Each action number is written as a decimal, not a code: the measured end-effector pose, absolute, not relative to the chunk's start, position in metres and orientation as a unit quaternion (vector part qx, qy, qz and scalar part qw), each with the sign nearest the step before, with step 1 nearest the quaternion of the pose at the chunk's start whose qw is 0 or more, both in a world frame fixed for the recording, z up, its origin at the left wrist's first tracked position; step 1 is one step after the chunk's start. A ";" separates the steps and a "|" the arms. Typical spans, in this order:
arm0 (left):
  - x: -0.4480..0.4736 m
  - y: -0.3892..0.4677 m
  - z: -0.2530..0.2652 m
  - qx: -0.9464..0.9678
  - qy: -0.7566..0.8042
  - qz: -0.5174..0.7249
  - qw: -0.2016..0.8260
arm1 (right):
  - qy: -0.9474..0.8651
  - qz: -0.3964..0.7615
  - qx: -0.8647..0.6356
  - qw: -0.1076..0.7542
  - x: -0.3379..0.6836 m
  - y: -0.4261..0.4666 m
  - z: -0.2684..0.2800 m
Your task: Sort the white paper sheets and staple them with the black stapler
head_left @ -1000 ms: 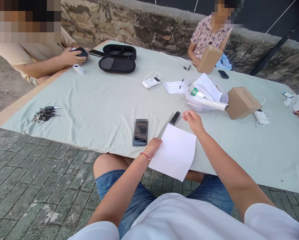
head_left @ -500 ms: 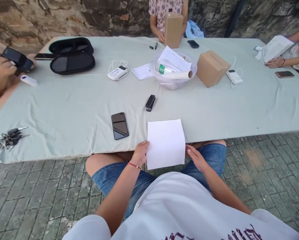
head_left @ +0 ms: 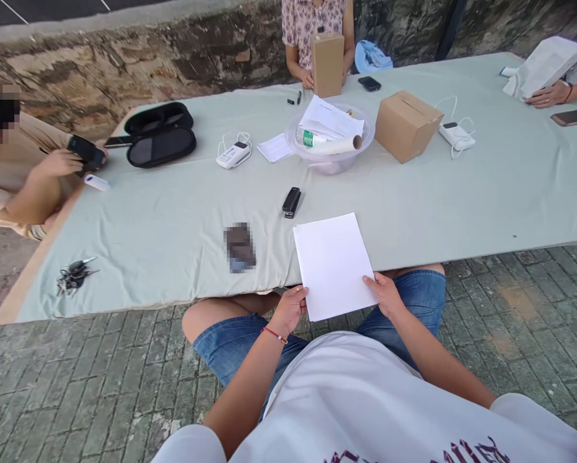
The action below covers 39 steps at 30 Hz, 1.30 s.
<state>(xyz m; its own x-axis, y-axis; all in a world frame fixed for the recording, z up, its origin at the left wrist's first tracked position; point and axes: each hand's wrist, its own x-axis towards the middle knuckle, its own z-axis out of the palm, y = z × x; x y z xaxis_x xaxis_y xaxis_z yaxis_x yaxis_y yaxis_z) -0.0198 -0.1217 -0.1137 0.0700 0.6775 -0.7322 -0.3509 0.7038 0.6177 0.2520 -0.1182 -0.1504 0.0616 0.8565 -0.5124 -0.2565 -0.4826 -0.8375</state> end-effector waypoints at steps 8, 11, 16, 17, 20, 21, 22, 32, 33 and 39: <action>-0.016 -0.122 -0.120 0.131 0.598 0.432 0.662 | -0.183 0.679 -0.564 0.434 0.242 -0.135 -0.149; -0.016 -0.124 -0.117 0.138 0.573 0.450 0.671 | -0.239 0.646 -0.589 0.423 0.247 -0.139 -0.152; -0.018 -0.130 -0.123 0.157 0.574 0.460 0.659 | -0.275 0.555 -0.651 0.439 0.275 -0.133 -0.151; -0.019 -0.130 -0.125 0.147 0.586 0.464 0.648 | -0.265 0.545 -0.656 0.450 0.283 -0.131 -0.150; -0.022 -0.126 -0.129 0.108 0.618 0.475 0.618 | -0.203 0.534 -0.665 0.481 0.307 -0.124 -0.144; -0.022 -0.124 -0.130 0.100 0.622 0.477 0.613 | -0.177 0.535 -0.667 0.487 0.314 -0.122 -0.142; -0.022 -0.123 -0.129 0.094 0.622 0.479 0.612 | -0.153 0.539 -0.669 0.488 0.319 -0.121 -0.140; -0.007 -0.115 -0.122 0.092 0.600 0.485 0.630 | -0.127 0.707 -0.556 0.419 0.285 -0.141 -0.137; -0.007 -0.115 -0.121 0.088 0.594 0.487 0.634 | -0.129 0.716 -0.545 0.417 0.279 -0.143 -0.139; -0.007 -0.125 -0.112 0.065 0.507 0.501 0.698 | -0.143 0.723 -0.537 0.410 0.257 -0.143 -0.149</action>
<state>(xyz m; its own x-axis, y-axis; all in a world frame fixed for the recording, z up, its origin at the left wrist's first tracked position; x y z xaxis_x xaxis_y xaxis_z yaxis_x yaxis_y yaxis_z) -0.0074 -0.1255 -0.1121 -0.0159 0.7656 -0.6431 -0.6337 0.4898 0.5988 0.2567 -0.1426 -0.1489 -0.0867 0.7465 -0.6597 -0.4390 -0.6231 -0.6474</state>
